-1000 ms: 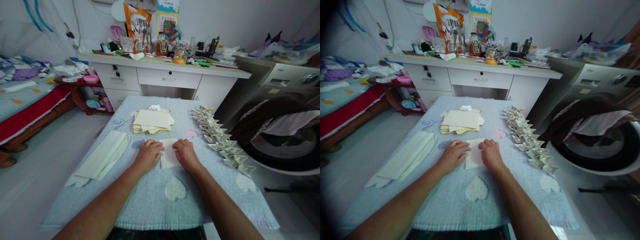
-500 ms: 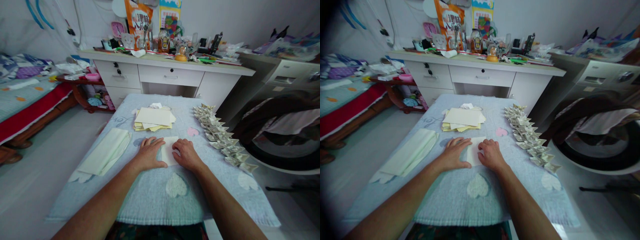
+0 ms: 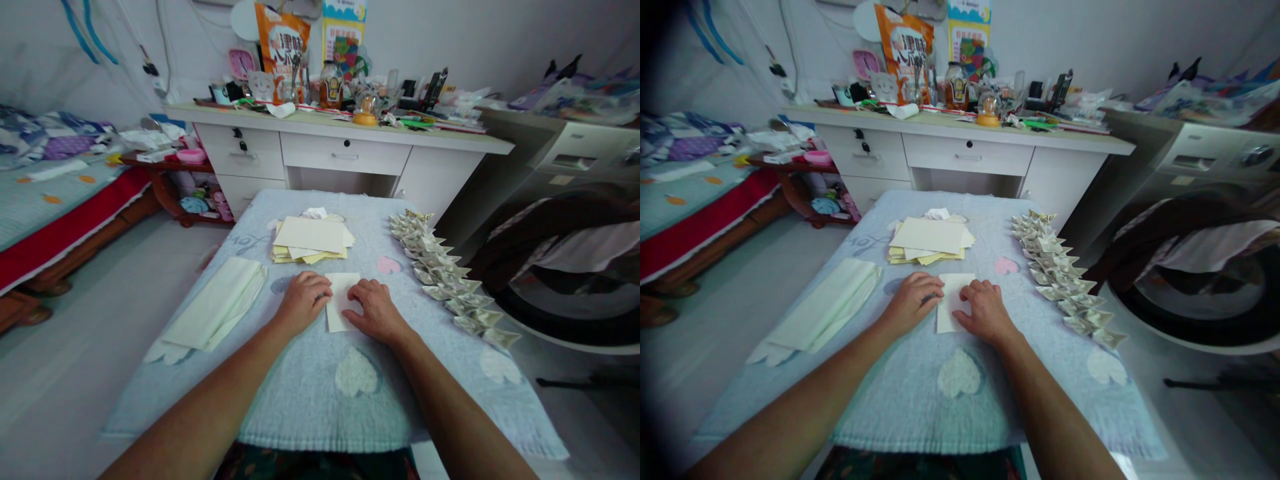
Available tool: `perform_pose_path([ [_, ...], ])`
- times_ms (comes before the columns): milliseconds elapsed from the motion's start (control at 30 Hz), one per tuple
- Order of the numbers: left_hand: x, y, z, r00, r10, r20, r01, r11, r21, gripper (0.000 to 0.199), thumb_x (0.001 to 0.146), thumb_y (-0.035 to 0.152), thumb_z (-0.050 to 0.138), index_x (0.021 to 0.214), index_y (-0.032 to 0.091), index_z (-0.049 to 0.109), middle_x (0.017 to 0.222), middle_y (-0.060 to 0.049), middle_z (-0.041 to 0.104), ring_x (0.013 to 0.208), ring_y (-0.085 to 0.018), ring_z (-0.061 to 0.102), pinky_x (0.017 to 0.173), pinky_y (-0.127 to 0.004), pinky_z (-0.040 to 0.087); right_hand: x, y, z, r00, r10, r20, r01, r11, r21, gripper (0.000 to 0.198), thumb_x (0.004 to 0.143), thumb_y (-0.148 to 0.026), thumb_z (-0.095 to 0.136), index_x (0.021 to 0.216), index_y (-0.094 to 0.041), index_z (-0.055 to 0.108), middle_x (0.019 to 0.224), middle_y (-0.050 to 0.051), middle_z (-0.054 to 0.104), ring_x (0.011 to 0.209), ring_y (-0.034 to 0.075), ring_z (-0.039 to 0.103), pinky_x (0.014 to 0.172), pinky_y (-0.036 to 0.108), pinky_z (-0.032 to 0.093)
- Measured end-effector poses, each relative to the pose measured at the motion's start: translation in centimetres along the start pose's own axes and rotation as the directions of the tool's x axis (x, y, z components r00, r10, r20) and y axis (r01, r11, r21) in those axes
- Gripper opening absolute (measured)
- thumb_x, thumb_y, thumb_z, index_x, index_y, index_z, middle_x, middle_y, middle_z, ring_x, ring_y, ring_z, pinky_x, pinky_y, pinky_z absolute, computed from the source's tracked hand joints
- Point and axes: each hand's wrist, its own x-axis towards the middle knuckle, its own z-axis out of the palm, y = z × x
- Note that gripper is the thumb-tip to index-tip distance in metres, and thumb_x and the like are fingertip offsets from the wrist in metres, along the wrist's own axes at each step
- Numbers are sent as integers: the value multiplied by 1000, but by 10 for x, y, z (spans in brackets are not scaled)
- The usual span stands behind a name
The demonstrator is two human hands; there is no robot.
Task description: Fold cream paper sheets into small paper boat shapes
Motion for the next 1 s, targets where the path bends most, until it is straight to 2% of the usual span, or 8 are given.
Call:
perform_pose_path([
  [100,1,0,5,999,-9,48,8,1000,30,5,79,21,64,82,22,68,109,-3,69,106,-23,53,95,-39,39,0,0,0,1000,2,4,-2,1000,-1,23,78,-35,68,93,-19,61,95,5,59,90,21,48,77,33,27],
  [200,1,-4,7,996,-59,71,53,996,77,13,76,28,70,88,24,66,120,-2,65,115,-25,50,98,-42,37,0,0,-1,1000,-1,7,1,1000,2,25,77,-36,70,94,-20,61,96,5,59,91,22,48,77,33,28],
  [400,-3,-12,7,987,-96,129,76,986,150,64,66,45,76,124,26,55,138,-5,53,131,-31,37,106,-48,27,-2,2,-1,1000,-14,21,14,1000,-5,40,74,-51,70,96,-19,60,99,6,58,92,23,48,76,34,28],
  [567,-5,-11,7,986,-113,121,98,987,125,89,59,50,78,136,21,44,145,-11,43,134,-33,32,110,-49,24,-5,1,-2,999,-53,3,53,999,9,52,72,-63,66,99,-19,61,100,8,57,93,25,46,79,36,29],
  [700,-3,-12,6,993,-118,13,119,993,-15,71,75,36,67,139,18,40,138,-13,49,128,-28,42,108,-45,30,-6,0,-3,996,-88,-6,88,995,43,57,70,-65,67,103,-19,60,102,9,56,95,26,45,82,38,31],
  [800,0,-9,4,993,-116,-26,112,988,-109,55,80,20,58,134,21,47,124,-9,59,117,-24,51,104,-42,36,-6,-1,-4,994,-111,-10,111,992,63,62,69,-68,66,107,-19,60,104,9,56,95,26,44,82,38,32],
  [900,2,-2,3,993,-112,25,114,987,-115,32,80,19,58,111,24,66,106,-5,66,106,-23,56,99,-42,39,-7,-2,-5,992,-129,-9,130,989,74,66,67,-71,64,109,-19,59,104,9,54,95,26,44,82,38,33],
  [1000,3,2,4,992,-115,50,122,977,-175,20,79,18,59,93,23,72,94,-3,67,98,-22,59,94,-38,42,-8,-3,-6,989,-148,-19,149,986,78,69,67,-72,64,111,-20,58,104,9,54,97,27,44,83,39,34],
])
